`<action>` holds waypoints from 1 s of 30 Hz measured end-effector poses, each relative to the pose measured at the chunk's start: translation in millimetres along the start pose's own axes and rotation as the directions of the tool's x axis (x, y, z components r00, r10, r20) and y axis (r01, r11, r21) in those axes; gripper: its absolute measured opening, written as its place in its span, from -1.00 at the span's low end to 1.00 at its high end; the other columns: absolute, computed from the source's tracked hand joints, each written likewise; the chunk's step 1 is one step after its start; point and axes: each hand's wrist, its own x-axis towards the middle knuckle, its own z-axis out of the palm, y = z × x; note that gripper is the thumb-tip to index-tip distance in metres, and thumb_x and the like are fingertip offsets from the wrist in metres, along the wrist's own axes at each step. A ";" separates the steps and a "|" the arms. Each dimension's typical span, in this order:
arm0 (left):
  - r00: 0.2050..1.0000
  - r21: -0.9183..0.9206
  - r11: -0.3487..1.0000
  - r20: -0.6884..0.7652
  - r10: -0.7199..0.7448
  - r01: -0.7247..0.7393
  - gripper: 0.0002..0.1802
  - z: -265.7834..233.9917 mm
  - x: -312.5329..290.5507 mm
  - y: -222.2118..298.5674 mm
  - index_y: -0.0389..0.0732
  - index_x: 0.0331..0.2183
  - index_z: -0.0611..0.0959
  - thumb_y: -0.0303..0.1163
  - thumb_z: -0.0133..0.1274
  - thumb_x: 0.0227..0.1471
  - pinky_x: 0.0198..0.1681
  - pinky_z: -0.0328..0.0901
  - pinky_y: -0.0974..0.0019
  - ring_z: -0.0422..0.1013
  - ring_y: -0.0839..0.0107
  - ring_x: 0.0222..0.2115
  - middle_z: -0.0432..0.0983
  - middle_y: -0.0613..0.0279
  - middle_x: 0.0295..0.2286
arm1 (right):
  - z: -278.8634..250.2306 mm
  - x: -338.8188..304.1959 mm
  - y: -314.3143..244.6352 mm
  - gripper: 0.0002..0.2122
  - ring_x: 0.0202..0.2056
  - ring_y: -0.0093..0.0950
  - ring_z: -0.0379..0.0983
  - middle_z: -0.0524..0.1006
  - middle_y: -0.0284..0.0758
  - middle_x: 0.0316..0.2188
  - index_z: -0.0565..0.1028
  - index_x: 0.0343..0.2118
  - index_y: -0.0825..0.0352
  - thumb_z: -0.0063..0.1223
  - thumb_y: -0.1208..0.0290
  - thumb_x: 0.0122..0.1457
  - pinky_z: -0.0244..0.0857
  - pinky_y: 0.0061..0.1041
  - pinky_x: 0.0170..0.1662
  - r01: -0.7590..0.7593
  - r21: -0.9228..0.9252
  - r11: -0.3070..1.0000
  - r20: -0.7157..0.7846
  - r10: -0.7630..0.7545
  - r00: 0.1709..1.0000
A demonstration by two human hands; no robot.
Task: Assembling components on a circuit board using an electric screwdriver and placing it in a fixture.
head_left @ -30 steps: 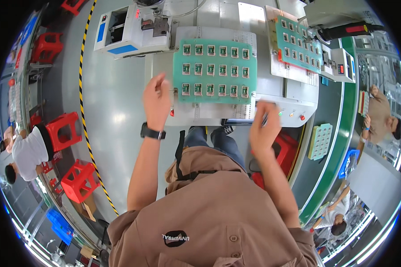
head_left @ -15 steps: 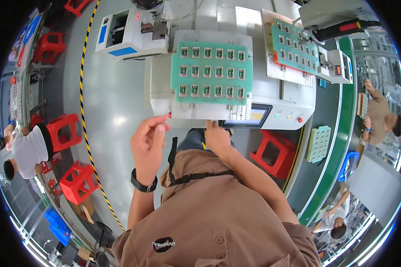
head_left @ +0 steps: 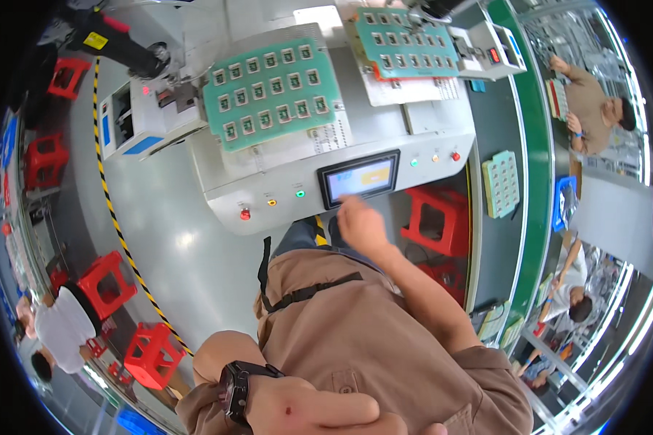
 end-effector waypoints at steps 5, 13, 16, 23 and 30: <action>1.000 -0.122 0.992 -0.011 0.012 -0.013 -0.88 29.3 18.2 -23.3 -0.13 -0.52 0.69 -0.35 0.11 -0.16 -0.63 -0.06 0.51 0.21 0.57 -0.66 0.51 0.37 -0.51 | -36.0 1.5 110.9 -0.47 -0.19 0.03 0.40 0.39 0.04 -0.10 0.21 0.16 0.32 -0.08 0.57 0.05 0.34 -0.12 -0.17 -0.351 0.030 0.936 -0.397 0.334 0.855; 0.998 -0.221 0.975 0.036 0.048 -0.039 -0.82 71.0 32.3 -21.3 -0.25 -0.54 0.66 -0.39 0.14 -0.34 -0.66 -0.01 0.49 0.24 0.57 -0.65 0.47 0.31 -0.54 | -39.0 6.4 161.1 -0.43 -0.02 0.03 0.33 0.27 0.05 0.07 0.18 0.20 0.28 -0.08 0.57 0.05 0.31 -0.18 -0.02 -0.328 0.031 0.944 -0.396 0.313 0.863; 0.998 -0.188 0.980 0.008 0.063 -0.060 -0.81 71.1 29.2 -20.5 -0.27 -0.53 0.66 -0.42 0.14 -0.35 -0.67 0.00 0.49 0.23 0.56 -0.66 0.48 0.29 -0.54 | -29.5 12.4 159.0 -0.43 0.03 0.02 0.31 0.25 0.05 0.10 0.18 0.20 0.23 -0.07 0.56 0.06 0.31 -0.19 0.01 -0.371 0.061 0.927 -0.357 0.368 0.859; 0.988 -0.202 0.975 0.111 0.112 -0.088 -0.86 50.0 42.9 -28.3 -0.25 -0.57 0.67 -0.41 0.14 -0.32 -0.66 0.01 0.52 0.20 0.59 -0.69 0.50 0.30 -0.53 | -26.9 11.6 152.1 -0.44 0.00 0.00 0.34 0.21 0.07 0.10 0.18 0.20 0.27 -0.10 0.58 0.06 0.34 -0.21 -0.02 -0.415 0.057 0.908 -0.355 0.407 0.842; 0.948 -0.026 0.971 -0.227 0.225 -0.237 -0.84 92.3 41.2 -28.1 -0.26 -0.60 0.64 -0.38 0.08 -0.18 -0.65 0.04 0.50 0.25 0.55 -0.66 0.47 0.29 -0.55 | -28.3 17.0 137.7 -0.42 -0.02 -0.02 0.35 0.26 0.06 0.06 0.16 0.20 0.27 -0.10 0.60 0.04 0.36 -0.17 -0.08 -0.447 -0.011 0.895 -0.318 0.421 0.850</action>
